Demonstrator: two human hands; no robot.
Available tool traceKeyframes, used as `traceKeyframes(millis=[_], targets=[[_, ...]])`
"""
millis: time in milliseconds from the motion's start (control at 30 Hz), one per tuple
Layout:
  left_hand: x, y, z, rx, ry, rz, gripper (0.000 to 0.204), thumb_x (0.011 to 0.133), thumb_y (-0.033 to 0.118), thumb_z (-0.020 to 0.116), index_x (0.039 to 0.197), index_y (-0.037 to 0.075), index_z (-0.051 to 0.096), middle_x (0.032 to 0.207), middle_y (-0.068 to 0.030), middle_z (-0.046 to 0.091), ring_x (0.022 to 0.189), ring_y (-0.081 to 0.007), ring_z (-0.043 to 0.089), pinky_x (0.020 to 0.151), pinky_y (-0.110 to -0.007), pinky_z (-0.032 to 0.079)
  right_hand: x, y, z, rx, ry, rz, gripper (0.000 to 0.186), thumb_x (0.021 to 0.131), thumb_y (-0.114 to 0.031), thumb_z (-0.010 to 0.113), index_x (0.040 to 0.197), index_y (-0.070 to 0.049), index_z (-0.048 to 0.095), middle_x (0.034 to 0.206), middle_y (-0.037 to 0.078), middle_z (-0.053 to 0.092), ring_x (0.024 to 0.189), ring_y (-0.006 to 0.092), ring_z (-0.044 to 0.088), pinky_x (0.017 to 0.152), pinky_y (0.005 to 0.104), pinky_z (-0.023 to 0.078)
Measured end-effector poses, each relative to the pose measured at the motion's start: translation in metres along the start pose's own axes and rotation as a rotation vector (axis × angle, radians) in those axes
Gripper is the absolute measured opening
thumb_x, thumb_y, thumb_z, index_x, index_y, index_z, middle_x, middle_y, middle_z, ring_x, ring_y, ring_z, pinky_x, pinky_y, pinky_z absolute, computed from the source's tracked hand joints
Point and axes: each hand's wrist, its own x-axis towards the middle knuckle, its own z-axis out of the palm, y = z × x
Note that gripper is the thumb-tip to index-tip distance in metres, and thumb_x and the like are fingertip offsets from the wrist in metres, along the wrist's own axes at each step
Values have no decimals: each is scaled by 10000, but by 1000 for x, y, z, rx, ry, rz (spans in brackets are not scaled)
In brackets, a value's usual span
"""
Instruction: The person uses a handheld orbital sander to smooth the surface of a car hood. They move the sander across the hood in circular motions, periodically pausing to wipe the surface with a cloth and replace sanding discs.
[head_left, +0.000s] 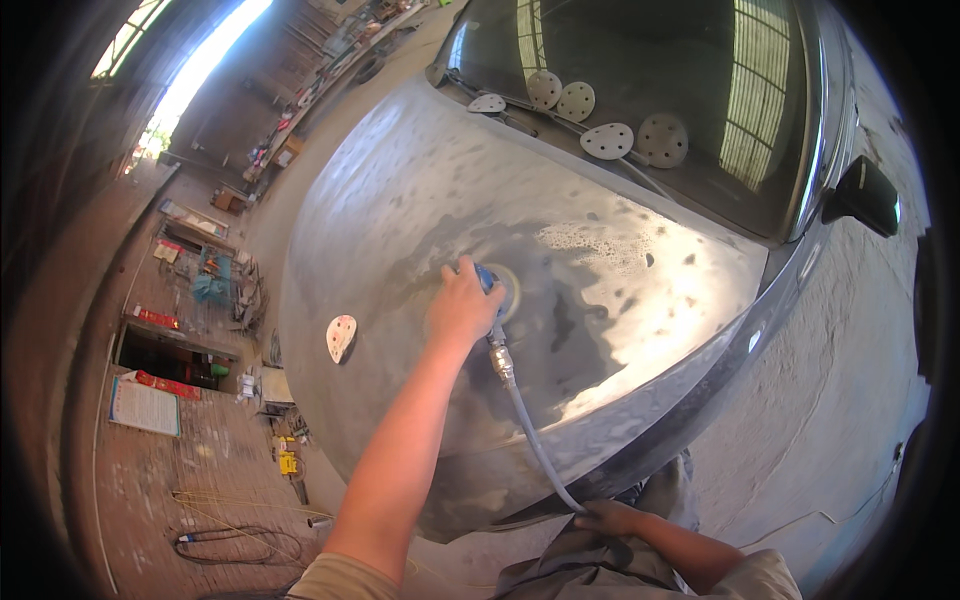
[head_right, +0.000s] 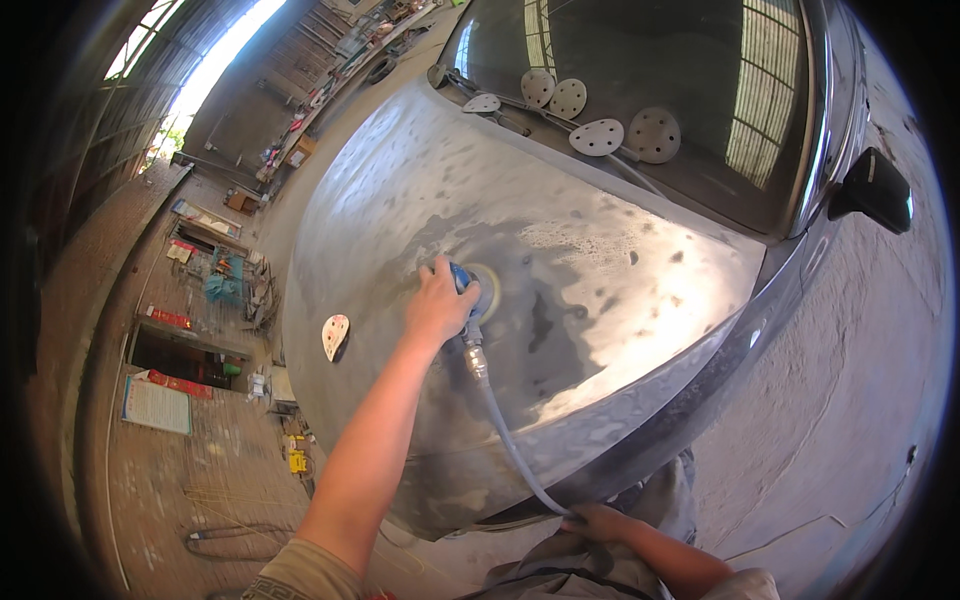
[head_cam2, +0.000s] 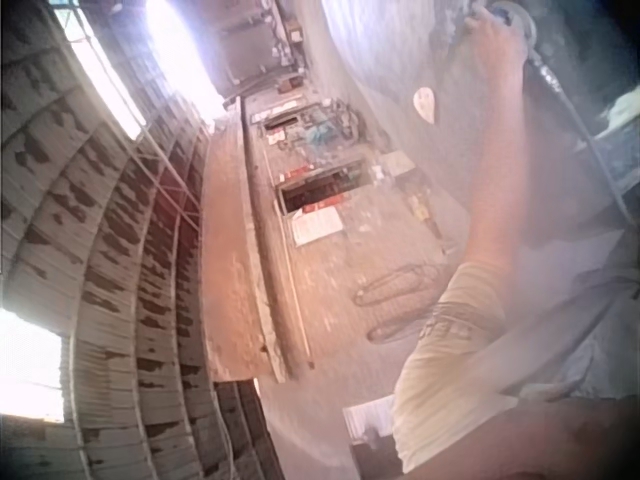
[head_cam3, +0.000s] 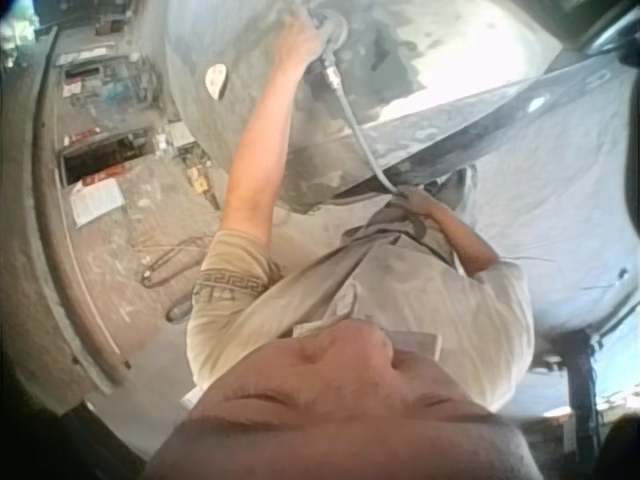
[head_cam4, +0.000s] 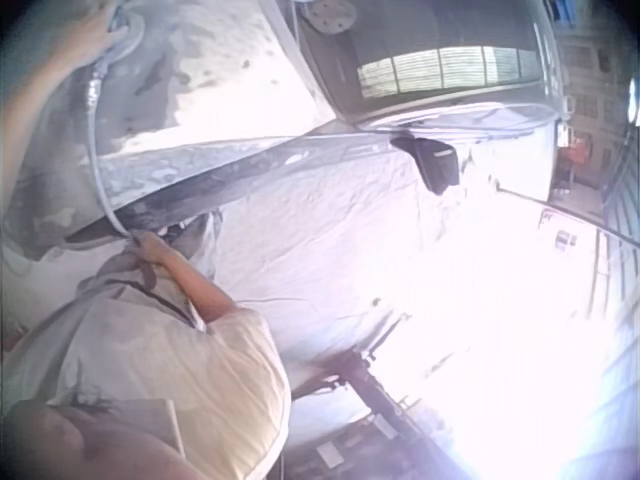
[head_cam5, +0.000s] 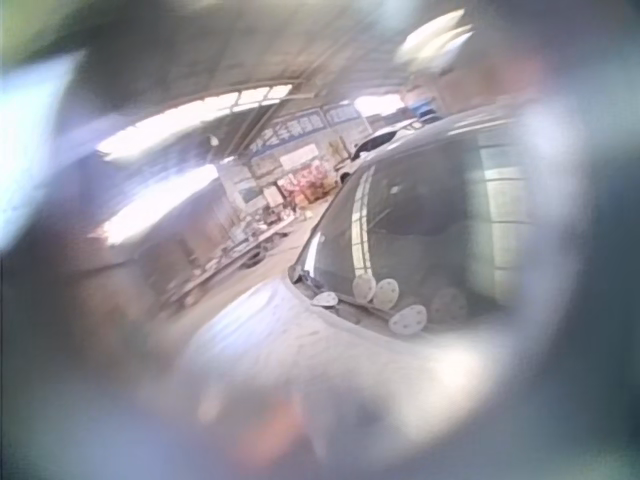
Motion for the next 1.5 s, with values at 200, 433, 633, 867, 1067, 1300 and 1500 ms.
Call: traceKeyframes(millis=[200, 433, 633, 867, 1067, 1300, 1500], targets=[[26, -10, 15, 18, 36, 71, 661, 944, 470, 748, 1453, 139, 486, 1430, -276, 543, 1216, -512, 681, 968, -588, 561, -21, -53, -31, -192, -100, 115, 593, 1084, -623, 584, 1159, -45, 697, 1118, 296, 759, 1123, 501, 718, 985, 578, 561], [52, -1, 3, -38, 56, 49, 632, 928, 546, 798, 1406, 196, 579, 1376, -206, 598, 1264, -463, 660, 988, -560, 552, -46, -214, -147, -273, 193, -93, 462, 1087, -522, 640, 1058, -64, 695, 957, 229, 770, 922, 451, 746, 801, 545, 590], [62, 4, 15, 126, 314, 26, 650, 894, 524, 851, 1376, 161, 607, 1242, -195, 664, 1211, -452, 685, 957, -574, 555, -20, -226, -194, -220, 319, -299, 422, 1077, -482, 673, 1034, -64, 715, 863, 213, 745, 831, 457, 730, 760, 540, 584], [10, 35, 36, 115, 297, 69, 574, 907, 470, 858, 1303, 120, 635, 1231, -216, 665, 1036, -482, 727, 864, -582, 583, -20, -203, -233, -253, 85, -308, 450, 1088, -517, 646, 1086, -74, 726, 821, 217, 729, 826, 466, 726, 766, 559, 578], [58, 47, 22, 180, 320, -84, 543, 917, 452, 853, 1295, 127, 634, 1205, -217, 668, 1038, -496, 722, 873, -580, 582, 6, -185, -259, -246, 207, -450, 451, 1054, -520, 689, 1026, -75, 761, 778, 196, 727, 744, 423, 731, 692, 524, 581], [74, 66, 33, 176, 321, -83, 530, 911, 429, 860, 1275, 117, 632, 1205, -215, 663, 1051, -496, 714, 884, -576, 572, 18, -174, -292, -255, 402, -635, 396, 993, -459, 772, 856, -88, 753, 706, 113, 666, 637, 344, 689, 626, 454, 560], [73, 70, 38, 132, 377, -105, 513, 911, 410, 861, 1252, 102, 633, 1175, -212, 668, 1056, -495, 709, 900, -573, 563, 20, -168, -300, -194, 336, -646, 403, 995, -442, 778, 820, -86, 709, 689, 103, 636, 638, 343, 675, 616, 465, 545]])
